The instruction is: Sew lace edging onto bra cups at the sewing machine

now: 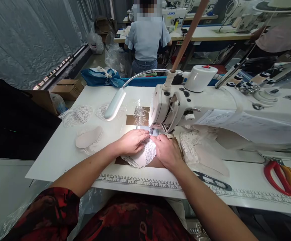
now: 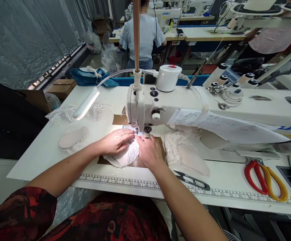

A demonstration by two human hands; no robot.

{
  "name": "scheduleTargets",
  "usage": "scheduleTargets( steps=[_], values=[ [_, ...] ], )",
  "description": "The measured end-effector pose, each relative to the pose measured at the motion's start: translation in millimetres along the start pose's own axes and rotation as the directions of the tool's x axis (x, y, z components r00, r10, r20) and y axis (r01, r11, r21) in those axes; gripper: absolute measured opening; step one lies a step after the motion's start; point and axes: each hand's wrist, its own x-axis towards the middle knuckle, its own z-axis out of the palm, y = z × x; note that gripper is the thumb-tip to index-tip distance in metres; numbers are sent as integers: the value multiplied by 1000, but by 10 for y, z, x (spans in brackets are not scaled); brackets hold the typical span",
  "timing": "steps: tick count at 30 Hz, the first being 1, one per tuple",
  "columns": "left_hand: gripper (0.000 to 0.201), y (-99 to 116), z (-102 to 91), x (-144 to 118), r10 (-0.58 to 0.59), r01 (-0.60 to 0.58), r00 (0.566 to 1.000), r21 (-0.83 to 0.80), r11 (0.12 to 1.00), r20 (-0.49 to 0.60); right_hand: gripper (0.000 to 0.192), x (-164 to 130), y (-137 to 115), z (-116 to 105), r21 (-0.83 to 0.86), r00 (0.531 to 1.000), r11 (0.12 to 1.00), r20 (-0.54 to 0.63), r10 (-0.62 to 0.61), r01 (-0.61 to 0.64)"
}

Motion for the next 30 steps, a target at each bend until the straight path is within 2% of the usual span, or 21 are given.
scheduleTargets(
  steps=[6,10,14,18,21,24,27,30],
  values=[
    [46,-147,-30,39,52,-53,997,13,999,56,40,8,-25,-16,20,999,1000,-33,-10,10],
    [44,-138,-91,2,61,-64,995,26,998,82,34,-35,4,-26,97,998,994,-22,-53,55],
    [35,40,-146,-81,0,0,1000,38,999,-2,36,-121,107,11,259,994,964,-104,-27,53],
    [22,195,-64,-104,-70,72,997,66,995,-35,32,-179,170,47,310,989,951,-145,34,13],
    [27,206,20,-97,-83,88,995,89,992,-62,31,-185,154,32,345,989,939,-141,42,9],
    [25,168,35,-112,-62,63,994,9,998,-95,30,-179,125,5,375,989,927,-143,45,12],
    [22,126,-2,-146,-49,39,993,-99,994,-105,30,-178,120,-8,397,990,915,-139,-16,71],
    [21,95,-36,-176,-58,38,993,-190,981,-106,31,-192,140,-26,354,981,915,-111,-161,191]
  ],
)
